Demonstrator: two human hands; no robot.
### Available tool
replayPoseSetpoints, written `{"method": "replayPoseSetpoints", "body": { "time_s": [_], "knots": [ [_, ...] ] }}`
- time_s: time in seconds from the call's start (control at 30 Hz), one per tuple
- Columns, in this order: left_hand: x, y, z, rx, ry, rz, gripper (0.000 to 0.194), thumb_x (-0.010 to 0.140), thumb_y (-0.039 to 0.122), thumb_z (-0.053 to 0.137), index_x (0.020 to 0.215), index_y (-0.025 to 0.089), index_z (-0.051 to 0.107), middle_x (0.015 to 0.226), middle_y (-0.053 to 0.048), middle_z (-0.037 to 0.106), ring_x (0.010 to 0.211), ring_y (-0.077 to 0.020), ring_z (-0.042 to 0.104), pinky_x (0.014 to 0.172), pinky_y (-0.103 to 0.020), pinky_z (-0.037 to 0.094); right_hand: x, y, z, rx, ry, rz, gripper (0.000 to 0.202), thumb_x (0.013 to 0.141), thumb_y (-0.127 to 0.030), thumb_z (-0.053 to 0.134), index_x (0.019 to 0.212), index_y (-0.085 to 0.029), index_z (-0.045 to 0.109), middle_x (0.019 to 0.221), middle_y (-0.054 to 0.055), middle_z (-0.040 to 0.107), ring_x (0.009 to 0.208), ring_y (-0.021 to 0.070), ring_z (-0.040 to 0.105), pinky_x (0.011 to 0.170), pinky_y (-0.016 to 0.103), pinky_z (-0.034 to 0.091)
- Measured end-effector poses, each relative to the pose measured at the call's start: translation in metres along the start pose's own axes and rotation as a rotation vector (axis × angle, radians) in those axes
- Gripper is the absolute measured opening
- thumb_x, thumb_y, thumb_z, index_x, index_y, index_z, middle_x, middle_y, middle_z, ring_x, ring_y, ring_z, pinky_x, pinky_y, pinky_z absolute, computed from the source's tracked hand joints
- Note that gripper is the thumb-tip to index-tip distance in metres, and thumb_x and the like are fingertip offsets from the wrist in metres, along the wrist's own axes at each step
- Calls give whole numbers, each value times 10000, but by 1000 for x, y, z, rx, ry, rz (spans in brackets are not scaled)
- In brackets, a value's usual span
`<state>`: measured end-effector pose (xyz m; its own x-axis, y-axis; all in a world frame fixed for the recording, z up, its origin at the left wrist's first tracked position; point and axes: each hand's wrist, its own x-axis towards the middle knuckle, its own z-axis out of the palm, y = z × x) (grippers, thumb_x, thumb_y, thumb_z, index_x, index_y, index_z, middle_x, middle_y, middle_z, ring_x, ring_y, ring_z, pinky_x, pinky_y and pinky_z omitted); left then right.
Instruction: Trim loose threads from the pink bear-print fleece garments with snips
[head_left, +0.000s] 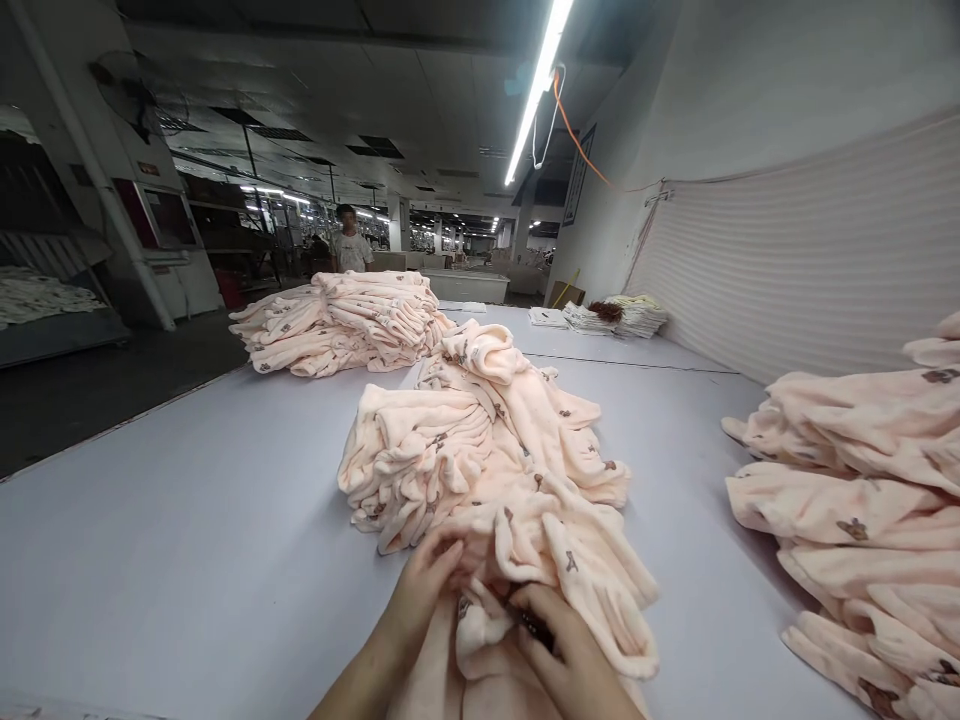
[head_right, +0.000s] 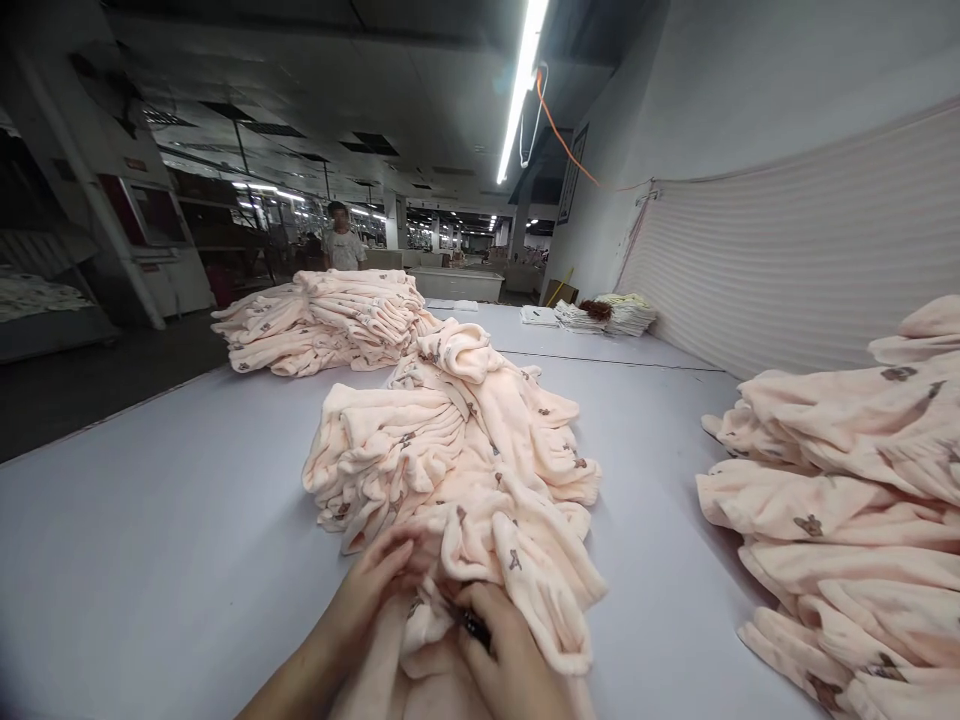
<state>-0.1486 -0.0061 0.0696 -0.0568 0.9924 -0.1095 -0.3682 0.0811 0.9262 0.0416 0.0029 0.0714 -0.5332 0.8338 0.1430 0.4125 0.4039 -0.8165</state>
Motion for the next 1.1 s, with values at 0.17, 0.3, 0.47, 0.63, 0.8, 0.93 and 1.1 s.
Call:
{"method": "replayPoseSetpoints", "body": {
  "time_s": [0.17,0.3,0.47,0.63,0.8,0.93,1.1],
  "knots": [
    [-35,-40,4,490,195,195,200,721,364,661,776,209,548,733,12,557,698,-173,509,631,-257,392,13,-14,-14,363,-40,46,103,855,-217,530,904,-195,617,920,26,666,937,212,609,834,310,463],
    [-30,-41,23,-49,120,126,180,781,376,595,807,219,510,746,16,596,699,-157,555,673,-264,420,9,-16,-17,94,12,-41,247,771,-65,476,934,-212,590,931,20,630,888,188,588,790,290,458],
    [-27,-28,22,-411,7,55,234,729,363,707,844,235,548,741,28,643,669,-129,577,652,-233,413,8,-27,-31,-181,-20,-94,228,753,-79,512,885,-231,620,928,25,583,888,182,580,762,268,457],
    [-26,-31,16,-405,-41,110,178,744,326,713,829,212,606,758,22,647,700,-124,581,691,-235,416,17,-44,-24,-223,-43,-49,202,883,-280,514,1046,-266,633,1005,34,624,944,200,603,801,286,466],
    [-26,-31,15,-414,2,148,176,738,292,720,840,214,600,797,9,655,720,-144,590,685,-247,433,12,-37,-17,-288,-22,-46,303,785,-211,597,1085,-258,601,1046,22,649,945,203,619,802,282,463],
    [-25,-24,18,-417,17,142,248,728,301,730,943,233,625,881,-15,684,812,-185,616,776,-294,448,14,-20,-21,-323,76,-57,246,726,-68,488,886,-217,601,865,11,653,798,186,607,701,265,441],
    [-23,-7,27,-569,-180,-158,211,801,326,637,875,143,710,861,-105,724,908,-282,652,840,-380,461,44,-6,-26,-357,231,23,61,796,-142,505,777,-197,523,743,20,607,706,200,557,630,280,386]
  ]
}}
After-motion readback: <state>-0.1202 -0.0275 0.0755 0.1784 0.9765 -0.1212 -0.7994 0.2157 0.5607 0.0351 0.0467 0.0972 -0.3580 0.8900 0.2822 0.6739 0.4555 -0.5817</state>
